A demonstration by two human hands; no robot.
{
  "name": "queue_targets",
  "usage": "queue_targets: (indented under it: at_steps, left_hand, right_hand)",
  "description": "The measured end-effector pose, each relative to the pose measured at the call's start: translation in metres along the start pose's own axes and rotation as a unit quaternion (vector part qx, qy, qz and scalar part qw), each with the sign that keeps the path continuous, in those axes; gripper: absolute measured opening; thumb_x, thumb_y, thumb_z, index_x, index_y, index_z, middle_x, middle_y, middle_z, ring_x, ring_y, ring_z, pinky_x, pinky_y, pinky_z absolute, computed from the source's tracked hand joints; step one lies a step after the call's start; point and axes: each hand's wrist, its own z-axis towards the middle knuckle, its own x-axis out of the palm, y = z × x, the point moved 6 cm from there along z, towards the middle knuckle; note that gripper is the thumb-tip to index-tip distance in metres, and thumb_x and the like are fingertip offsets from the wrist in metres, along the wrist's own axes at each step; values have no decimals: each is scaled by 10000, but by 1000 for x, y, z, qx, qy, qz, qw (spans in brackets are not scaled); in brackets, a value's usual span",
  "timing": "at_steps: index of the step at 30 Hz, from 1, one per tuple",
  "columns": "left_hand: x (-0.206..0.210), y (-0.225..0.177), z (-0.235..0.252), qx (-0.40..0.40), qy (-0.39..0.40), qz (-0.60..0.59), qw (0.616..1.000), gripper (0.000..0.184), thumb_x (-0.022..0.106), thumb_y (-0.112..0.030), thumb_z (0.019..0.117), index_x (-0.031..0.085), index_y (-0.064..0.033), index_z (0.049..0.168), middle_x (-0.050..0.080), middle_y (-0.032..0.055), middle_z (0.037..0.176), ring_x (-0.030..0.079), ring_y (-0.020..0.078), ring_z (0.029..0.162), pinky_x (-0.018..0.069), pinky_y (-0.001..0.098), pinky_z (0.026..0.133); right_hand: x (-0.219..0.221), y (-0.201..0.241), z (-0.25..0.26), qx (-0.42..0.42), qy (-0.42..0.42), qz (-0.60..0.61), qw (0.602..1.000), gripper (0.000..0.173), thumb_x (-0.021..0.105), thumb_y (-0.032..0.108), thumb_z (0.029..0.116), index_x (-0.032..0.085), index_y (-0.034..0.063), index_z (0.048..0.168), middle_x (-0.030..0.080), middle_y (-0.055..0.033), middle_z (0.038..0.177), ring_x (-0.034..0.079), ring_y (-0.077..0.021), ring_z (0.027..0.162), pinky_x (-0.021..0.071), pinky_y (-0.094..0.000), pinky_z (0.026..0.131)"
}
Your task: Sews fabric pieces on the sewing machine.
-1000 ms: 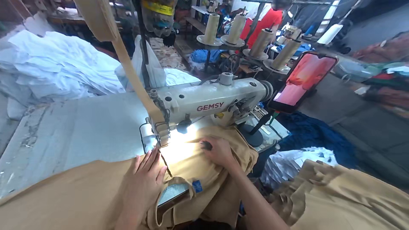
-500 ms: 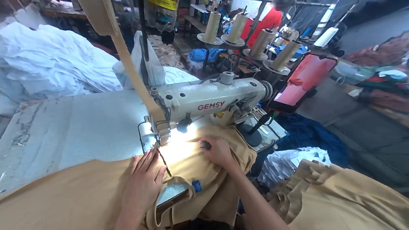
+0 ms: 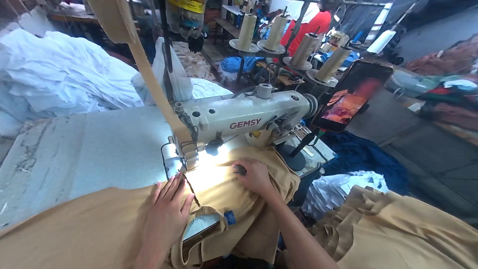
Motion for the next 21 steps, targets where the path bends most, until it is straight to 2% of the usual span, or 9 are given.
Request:
queue_targets:
  at_steps: [21]
  left_hand:
    - [0,1,0,-3,-1,-8,1000,617,341,-531,1065,644,-108,1394,535,46,1538,466,226,1453,253,542,1244]
  right_hand:
    - [0,0,0,-1,4,-2,1000,224,662,322,931,768,164,1048,750,-22,976,719,-198,843,584,-459,694]
